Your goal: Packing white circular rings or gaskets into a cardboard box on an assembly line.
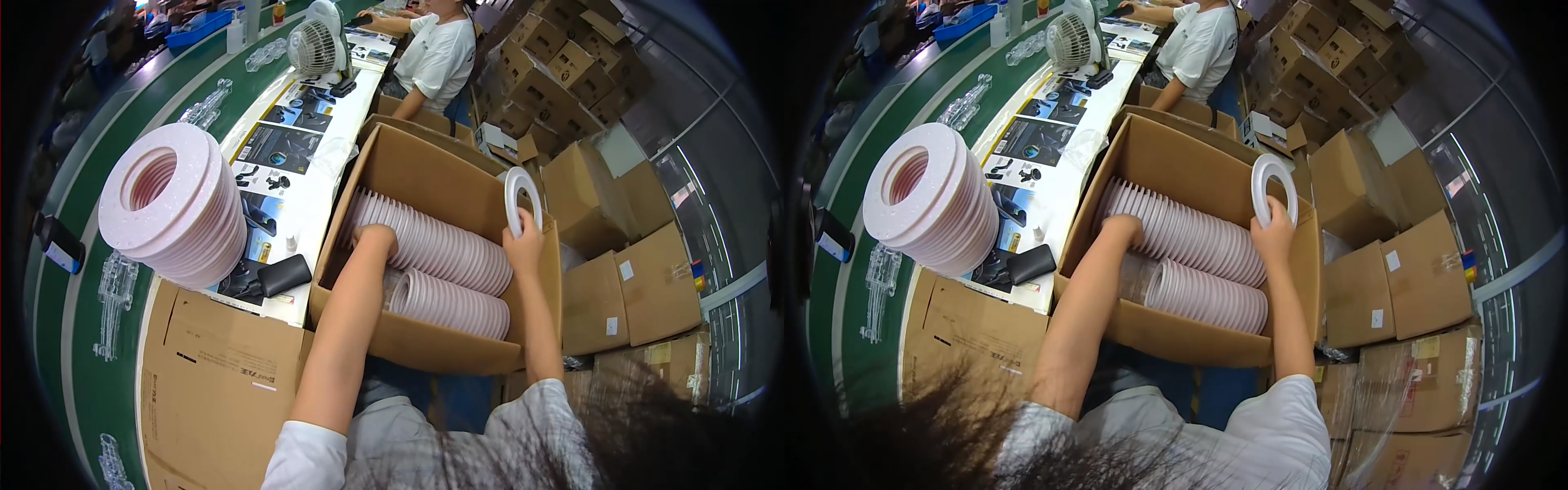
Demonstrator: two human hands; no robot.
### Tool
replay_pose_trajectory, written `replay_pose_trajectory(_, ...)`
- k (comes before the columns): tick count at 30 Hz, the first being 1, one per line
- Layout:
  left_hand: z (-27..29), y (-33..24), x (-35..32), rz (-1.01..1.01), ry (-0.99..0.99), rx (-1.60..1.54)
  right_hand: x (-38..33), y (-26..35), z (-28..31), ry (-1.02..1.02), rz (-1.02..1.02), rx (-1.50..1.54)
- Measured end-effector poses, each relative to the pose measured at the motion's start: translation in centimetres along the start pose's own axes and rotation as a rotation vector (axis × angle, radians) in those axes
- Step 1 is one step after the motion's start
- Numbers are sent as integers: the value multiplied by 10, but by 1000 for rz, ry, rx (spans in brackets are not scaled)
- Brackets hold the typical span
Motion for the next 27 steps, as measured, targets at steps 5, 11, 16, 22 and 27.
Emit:
replay_pose_trajectory(5,-5,-23,8,-61,178,87,-96,-105,-81,926,273,-492)
replay_pose_trajectory(11,-2,0,8,0,106,-5,-44,-59,-44,219,43,-366)
replay_pose_trajectory(16,-11,1,9,-38,66,-50,-59,-95,-62,611,-91,-228)
replay_pose_trajectory(22,3,-32,5,-154,16,-63,-72,-157,-58,873,-28,-390)
replay_pose_trajectory(27,1,7,4,2,108,0,-82,-105,-75,970,304,-388)
Point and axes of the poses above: each hand's wrist, its own x-axis towards the middle knuckle, its own z-axis out of the back of the hand, y = z × x, the point moved 4 cm from there along x, towards the middle knuckle, and after that the axes turned 3 degrees about -x, right-handed, at the moved point
